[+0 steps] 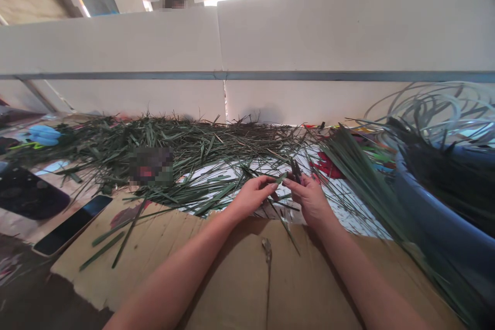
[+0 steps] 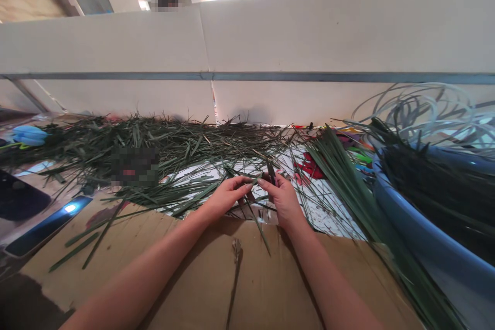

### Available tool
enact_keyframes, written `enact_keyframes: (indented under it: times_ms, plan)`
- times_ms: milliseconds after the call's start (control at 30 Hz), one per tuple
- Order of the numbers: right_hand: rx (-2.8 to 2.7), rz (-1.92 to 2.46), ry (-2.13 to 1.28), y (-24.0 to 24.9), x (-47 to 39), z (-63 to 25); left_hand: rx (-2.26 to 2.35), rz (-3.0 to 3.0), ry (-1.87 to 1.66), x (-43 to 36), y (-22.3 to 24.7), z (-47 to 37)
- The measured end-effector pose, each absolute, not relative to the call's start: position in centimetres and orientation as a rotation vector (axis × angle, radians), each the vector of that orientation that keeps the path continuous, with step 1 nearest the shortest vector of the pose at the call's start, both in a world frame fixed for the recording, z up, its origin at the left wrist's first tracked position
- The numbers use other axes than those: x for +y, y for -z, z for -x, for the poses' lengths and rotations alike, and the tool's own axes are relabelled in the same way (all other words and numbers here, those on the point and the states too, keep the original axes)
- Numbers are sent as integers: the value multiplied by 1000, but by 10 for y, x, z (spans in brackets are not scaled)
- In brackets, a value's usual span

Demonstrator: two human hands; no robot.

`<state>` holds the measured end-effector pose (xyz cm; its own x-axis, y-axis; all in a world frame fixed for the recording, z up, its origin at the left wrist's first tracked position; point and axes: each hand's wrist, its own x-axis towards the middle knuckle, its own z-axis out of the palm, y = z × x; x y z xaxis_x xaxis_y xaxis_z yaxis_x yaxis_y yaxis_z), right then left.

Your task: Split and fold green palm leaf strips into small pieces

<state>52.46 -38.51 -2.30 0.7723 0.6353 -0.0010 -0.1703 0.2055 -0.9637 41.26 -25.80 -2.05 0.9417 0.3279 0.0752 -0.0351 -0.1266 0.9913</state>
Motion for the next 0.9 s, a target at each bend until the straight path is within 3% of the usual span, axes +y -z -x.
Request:
enact_keyframes:
  times_ms: [433, 900]
  plan:
    - [-483, 1339, -482, 23, -384, -522, 279, -2016, -555, -262, 17, -409]
    - [-523, 1302, -470, 30, -383, -523, 319, -1896, -629, -260, 22, -412]
